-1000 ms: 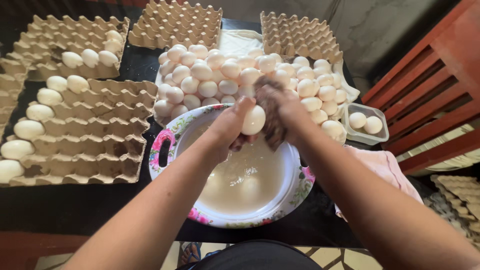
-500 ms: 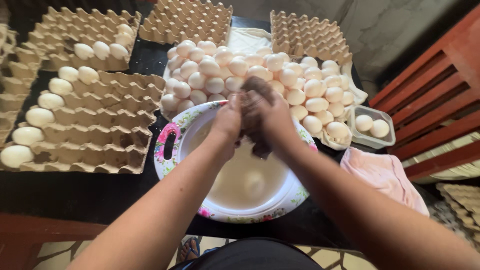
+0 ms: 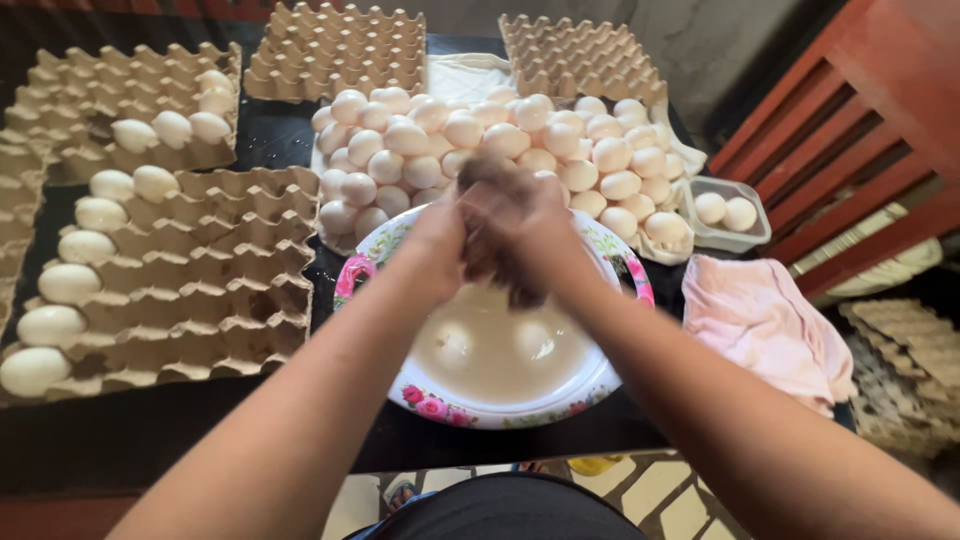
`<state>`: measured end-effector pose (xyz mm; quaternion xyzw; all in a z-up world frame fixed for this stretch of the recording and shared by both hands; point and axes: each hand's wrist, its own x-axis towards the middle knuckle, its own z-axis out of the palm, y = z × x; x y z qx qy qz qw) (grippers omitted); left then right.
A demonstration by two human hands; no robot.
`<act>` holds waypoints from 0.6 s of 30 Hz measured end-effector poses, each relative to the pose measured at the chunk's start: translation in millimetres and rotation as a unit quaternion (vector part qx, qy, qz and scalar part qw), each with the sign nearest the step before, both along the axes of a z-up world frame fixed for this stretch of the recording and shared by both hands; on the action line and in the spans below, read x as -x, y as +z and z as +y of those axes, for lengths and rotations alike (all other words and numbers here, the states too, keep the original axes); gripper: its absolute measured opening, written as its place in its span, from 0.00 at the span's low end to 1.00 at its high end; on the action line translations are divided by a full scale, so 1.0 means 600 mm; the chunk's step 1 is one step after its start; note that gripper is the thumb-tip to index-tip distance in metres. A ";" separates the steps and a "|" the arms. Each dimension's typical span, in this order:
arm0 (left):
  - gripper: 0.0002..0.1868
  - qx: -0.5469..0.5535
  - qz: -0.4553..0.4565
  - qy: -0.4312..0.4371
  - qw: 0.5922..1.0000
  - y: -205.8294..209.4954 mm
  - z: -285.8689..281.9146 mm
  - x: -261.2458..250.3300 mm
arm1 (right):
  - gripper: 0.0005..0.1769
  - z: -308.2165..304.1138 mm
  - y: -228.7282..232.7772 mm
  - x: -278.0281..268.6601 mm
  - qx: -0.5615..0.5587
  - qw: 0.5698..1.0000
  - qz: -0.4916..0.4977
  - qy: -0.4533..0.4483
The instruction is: The person repeatedly picks up white eggs from a pile, dips them into a basin of water, wipes each egg with a brown cloth, and places the cleaned eggs into cardboard egg trays. The process continues throughout the clip with consistent hand movements and placement into trays.
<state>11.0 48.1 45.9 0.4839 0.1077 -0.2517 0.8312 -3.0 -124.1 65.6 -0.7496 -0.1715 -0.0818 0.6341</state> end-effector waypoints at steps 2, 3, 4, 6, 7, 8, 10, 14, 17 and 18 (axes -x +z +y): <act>0.26 -0.089 -0.016 0.009 0.996 -0.008 -0.010 0.004 | 0.25 0.027 0.006 0.019 0.143 0.963 -0.220 -0.067; 0.24 -0.089 -0.019 0.000 0.996 -0.011 -0.017 0.008 | 0.24 0.035 0.010 0.027 0.048 0.996 -0.049 -0.061; 0.23 -0.089 -0.021 -0.004 0.996 -0.012 -0.018 0.012 | 0.25 0.043 0.015 0.029 -0.049 0.990 0.123 -0.046; 0.21 -0.073 -0.013 0.011 0.997 -0.010 -0.016 0.020 | 0.25 0.063 0.010 0.042 -0.010 0.990 0.093 -0.107; 0.22 -0.057 -0.004 0.030 0.998 -0.008 -0.013 0.025 | 0.26 0.064 0.007 0.045 0.128 0.970 -0.110 -0.176; 0.22 -0.042 0.004 0.046 0.998 -0.003 -0.012 0.026 | 0.27 0.062 0.004 0.048 0.258 0.887 -0.305 -0.232; 0.25 -0.078 -0.024 -0.041 0.996 0.006 0.003 0.032 | 0.26 0.051 0.000 0.051 0.058 0.989 -0.042 -0.131; 0.24 0.073 -0.078 -0.171 0.980 0.023 0.043 0.047 | 0.20 0.016 0.033 0.040 -0.167 0.937 0.306 0.011; 0.23 0.106 -0.066 -0.089 0.988 0.033 0.052 0.045 | 0.21 0.006 0.064 0.035 -0.279 0.890 0.361 0.005; 0.26 0.078 -0.054 -0.081 0.992 0.034 0.042 0.042 | 0.21 0.003 0.068 0.039 -0.223 0.925 0.308 -0.015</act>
